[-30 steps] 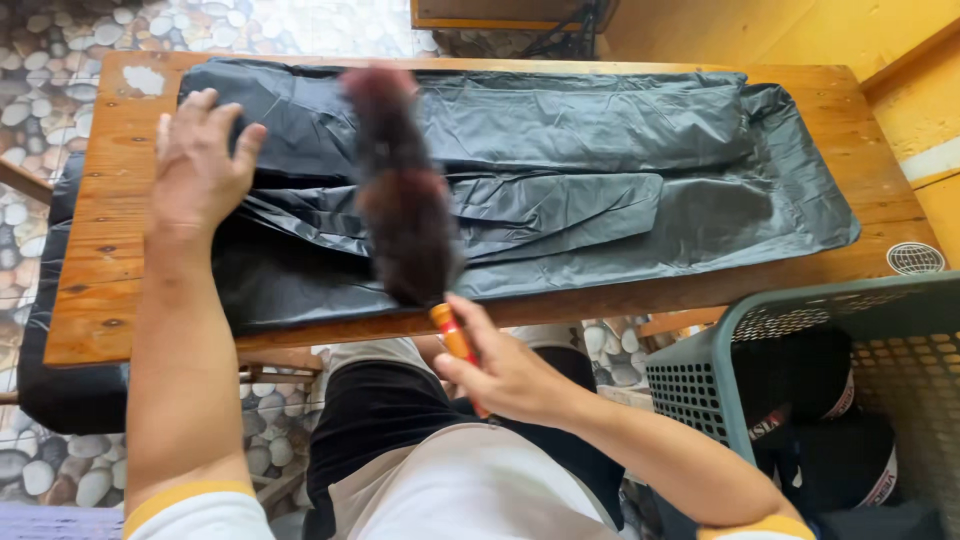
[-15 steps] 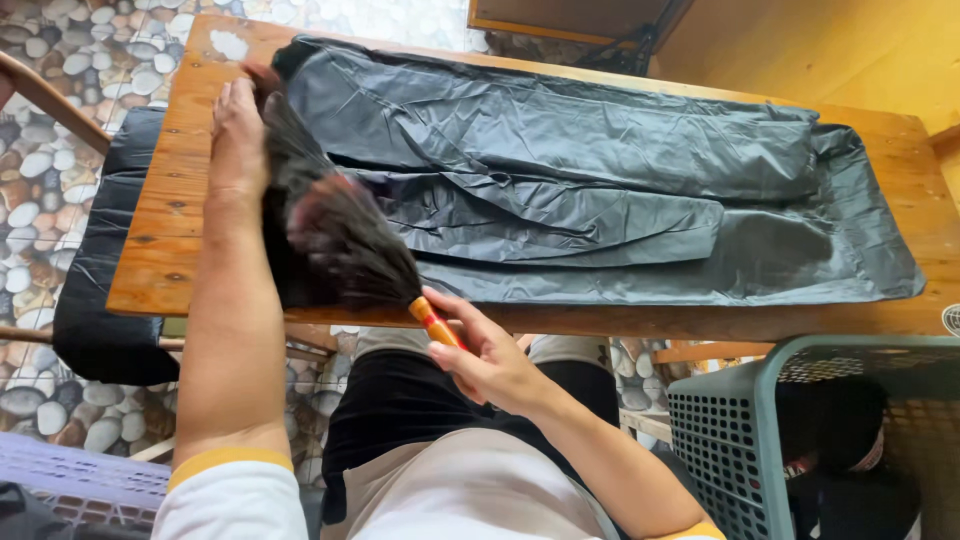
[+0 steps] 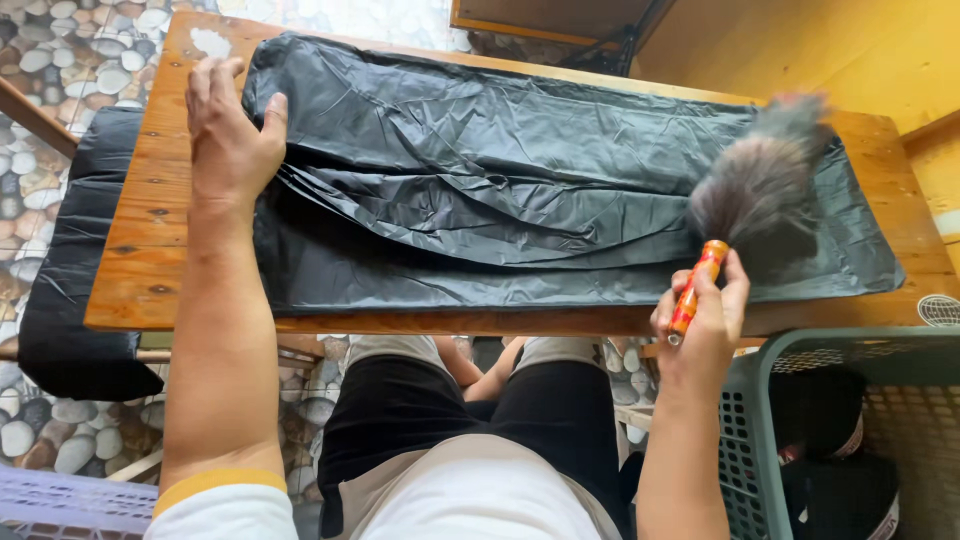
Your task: The person places a folded black bag into a drawstring pouch, zips it closed, and dusts it with a feather duster. They then place the pouch into a basket, retrieve a long black bag, and dust it thoroughly with the duster.
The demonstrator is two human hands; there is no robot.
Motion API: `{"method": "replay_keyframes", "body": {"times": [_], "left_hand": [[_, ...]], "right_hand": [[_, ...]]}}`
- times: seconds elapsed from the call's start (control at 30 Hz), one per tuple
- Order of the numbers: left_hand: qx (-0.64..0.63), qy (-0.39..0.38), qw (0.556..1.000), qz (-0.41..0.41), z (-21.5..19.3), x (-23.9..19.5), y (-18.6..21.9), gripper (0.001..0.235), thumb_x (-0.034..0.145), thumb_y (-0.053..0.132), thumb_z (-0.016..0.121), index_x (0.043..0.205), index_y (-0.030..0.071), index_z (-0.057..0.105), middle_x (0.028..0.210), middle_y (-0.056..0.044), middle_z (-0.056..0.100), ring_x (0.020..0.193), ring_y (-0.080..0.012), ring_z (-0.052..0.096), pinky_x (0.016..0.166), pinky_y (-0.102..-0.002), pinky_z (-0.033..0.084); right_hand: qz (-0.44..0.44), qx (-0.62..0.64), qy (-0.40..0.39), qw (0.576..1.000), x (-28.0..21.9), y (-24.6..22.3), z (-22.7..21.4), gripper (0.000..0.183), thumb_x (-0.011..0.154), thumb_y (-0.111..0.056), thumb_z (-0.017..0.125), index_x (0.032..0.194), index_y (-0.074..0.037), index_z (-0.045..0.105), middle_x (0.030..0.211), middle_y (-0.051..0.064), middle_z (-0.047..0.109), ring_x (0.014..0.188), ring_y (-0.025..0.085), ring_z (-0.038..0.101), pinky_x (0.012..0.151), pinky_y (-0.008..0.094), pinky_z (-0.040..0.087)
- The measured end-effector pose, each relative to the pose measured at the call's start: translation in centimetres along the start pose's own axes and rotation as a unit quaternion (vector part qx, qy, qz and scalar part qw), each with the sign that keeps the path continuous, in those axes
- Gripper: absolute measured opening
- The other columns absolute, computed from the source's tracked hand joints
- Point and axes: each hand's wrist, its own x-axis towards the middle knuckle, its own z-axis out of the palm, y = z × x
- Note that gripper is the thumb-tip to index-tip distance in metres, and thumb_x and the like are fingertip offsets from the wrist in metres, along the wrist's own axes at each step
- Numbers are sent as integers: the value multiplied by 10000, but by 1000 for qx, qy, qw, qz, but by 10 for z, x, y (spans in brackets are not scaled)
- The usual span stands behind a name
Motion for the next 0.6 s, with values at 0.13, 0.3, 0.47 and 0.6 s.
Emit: {"method": "replay_keyframes", "body": {"times": [0.13,0.3,0.47,0.6], "left_hand": [[-81,-25,987,140,-28,5,58,223,1092,42,687,1278,-69,635,1267,-235,637,1208,-395,611,1041,-467,479],[-144,-327,918,169,-48,-2,155,429,945,360,720,1218,35,664,1276,-133,679,1201,-278,631,1034,-436,497],[-44,-330,899,284,-36,-41,185,457,829,399,833,1091,55,683,1292,-158,624,1247,-339,560,1119,-487,390],[28,-249,902,351,-35,-49,187,92,945,157,741,956,92,678,1207,-129,667,1157,-310,647,1119,-506,444]], "right_hand": [[-100,-67,32,992,35,9,-22,611,1049,-175,524,1607,-105,284,823,43,542,477,87,403,432,210,352],[-320,-289,51,901,69,21,-56,580,1049,-102,594,1574,-42,354,1032,171,652,846,219,621,809,348,534],[-369,-298,79,877,90,42,-70,581,1071,-100,607,1587,-69,344,1008,172,655,789,225,599,799,353,536],[-289,-248,77,921,95,47,-78,598,1069,-96,599,1603,-107,329,973,144,662,673,173,563,669,321,523]]}}
